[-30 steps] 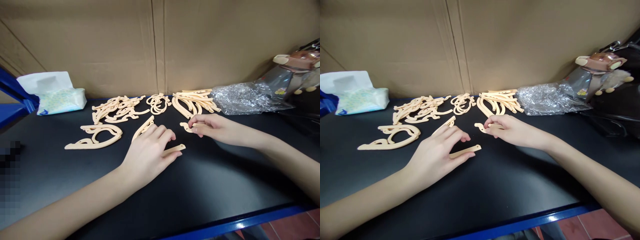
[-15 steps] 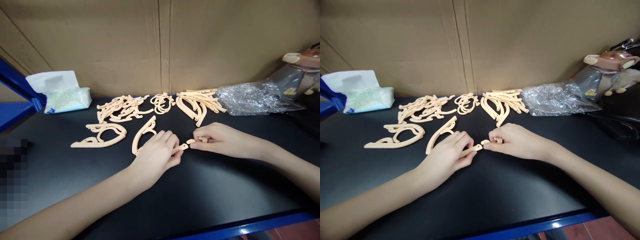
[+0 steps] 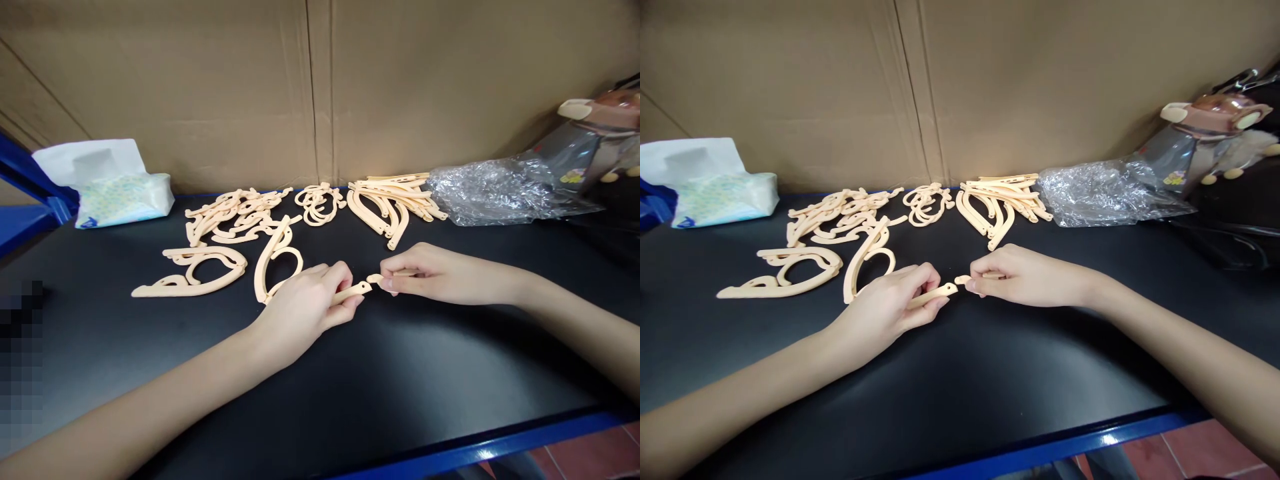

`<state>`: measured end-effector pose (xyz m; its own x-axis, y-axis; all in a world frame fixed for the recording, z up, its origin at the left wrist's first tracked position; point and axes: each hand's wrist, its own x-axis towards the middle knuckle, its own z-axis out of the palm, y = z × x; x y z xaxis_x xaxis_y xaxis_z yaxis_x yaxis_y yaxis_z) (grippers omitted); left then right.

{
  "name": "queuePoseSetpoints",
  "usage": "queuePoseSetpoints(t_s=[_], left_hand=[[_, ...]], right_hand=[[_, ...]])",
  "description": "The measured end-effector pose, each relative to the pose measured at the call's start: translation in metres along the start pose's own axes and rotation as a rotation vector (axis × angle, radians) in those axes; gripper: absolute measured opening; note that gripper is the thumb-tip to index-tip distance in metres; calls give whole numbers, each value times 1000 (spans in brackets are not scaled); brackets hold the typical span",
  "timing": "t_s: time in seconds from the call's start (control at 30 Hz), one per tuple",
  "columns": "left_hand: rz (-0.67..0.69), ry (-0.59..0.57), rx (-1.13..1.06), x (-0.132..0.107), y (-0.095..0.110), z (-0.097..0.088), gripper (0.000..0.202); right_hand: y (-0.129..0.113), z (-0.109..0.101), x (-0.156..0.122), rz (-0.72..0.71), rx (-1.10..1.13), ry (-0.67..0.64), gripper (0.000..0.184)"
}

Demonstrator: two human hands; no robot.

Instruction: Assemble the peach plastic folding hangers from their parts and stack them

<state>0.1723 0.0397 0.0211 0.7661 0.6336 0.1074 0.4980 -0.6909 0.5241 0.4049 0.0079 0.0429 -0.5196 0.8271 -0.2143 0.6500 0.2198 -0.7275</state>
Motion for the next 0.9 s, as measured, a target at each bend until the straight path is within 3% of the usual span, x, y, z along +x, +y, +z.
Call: queuePoseSetpoints(t_s=[0.23,0.47,0.9], left_hand=[[-2,-9,-1,1,-2,0,24],[143,-53,66,2,0,2,20],[157,-68,61,-1,2,3,21]], right_hand=[[-2,2,0,-35,-53,-20,36],[-8,5,1,-111,-160,-72,34],[-12,1,-5,-108,-298,-127,37]])
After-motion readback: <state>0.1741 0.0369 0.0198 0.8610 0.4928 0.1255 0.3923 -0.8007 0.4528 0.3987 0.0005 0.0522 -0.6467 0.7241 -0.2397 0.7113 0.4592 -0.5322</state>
